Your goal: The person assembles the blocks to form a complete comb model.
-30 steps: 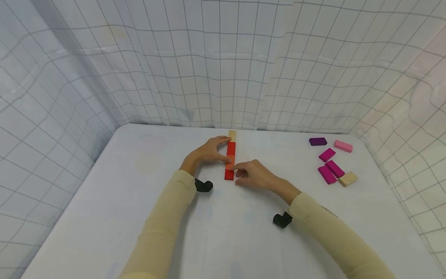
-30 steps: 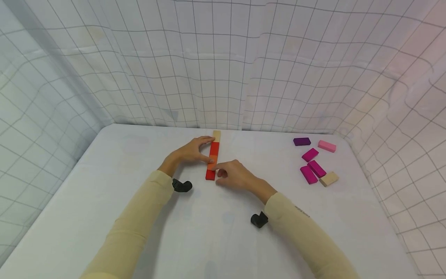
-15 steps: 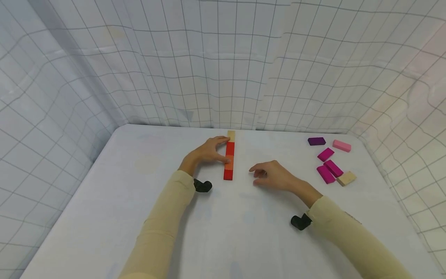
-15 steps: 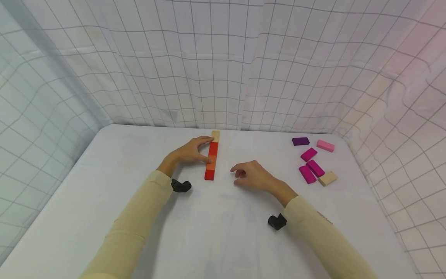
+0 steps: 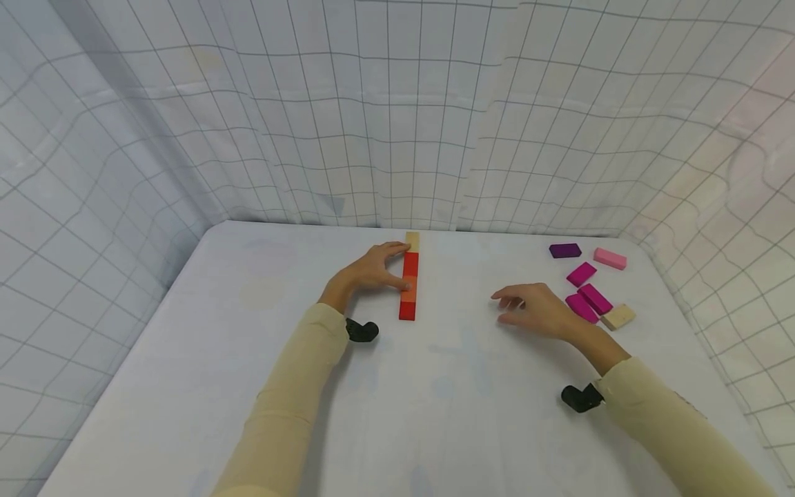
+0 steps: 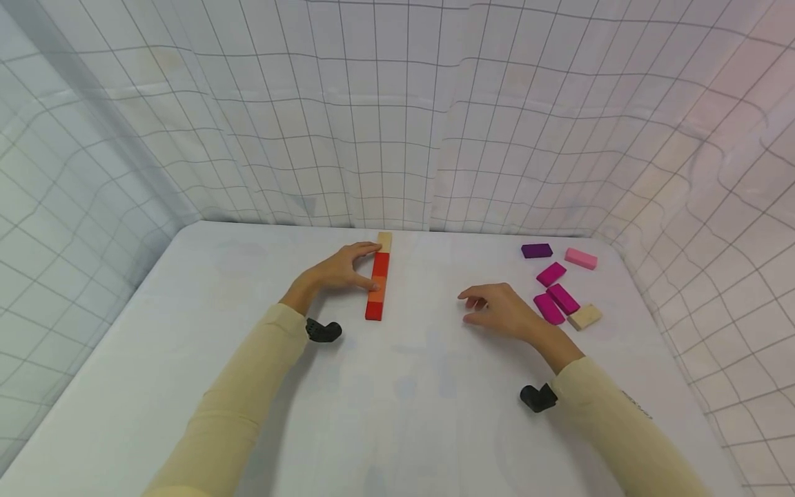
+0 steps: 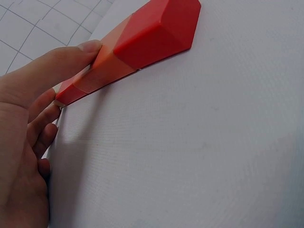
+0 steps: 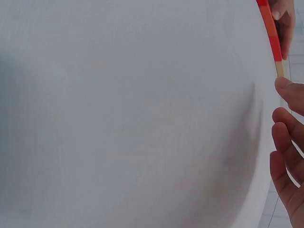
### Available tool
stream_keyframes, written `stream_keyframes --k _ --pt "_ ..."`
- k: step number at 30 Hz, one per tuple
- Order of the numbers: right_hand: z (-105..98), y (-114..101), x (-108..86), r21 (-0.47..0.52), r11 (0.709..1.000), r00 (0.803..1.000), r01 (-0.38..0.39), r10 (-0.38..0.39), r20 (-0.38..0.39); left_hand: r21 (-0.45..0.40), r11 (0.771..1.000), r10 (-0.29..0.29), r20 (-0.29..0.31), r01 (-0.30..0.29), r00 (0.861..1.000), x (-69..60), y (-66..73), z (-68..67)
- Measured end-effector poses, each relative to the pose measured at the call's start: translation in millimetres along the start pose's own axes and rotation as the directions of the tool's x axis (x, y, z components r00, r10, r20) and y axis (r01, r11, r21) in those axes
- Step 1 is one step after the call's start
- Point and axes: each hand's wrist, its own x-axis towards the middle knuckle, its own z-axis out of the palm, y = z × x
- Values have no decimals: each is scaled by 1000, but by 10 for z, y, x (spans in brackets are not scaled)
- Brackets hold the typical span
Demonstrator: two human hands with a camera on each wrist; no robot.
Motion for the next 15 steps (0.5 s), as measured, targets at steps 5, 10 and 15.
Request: stream_keyframes --k 5,10,15 --pt "-176 158 -183 3 1000 999 -11 11 -43 -1 1000 -3 2 3 1000 -8 -2 -5" --pt "-423 308 -357 -4 997 997 -72 72 -38 -9 1000 -5 1 5 1000 -10 8 -6" --pt "-659 442 -505 -71 989 991 -132 132 -2 -8 1000 -10 3 10 1000 -4 16 -6"
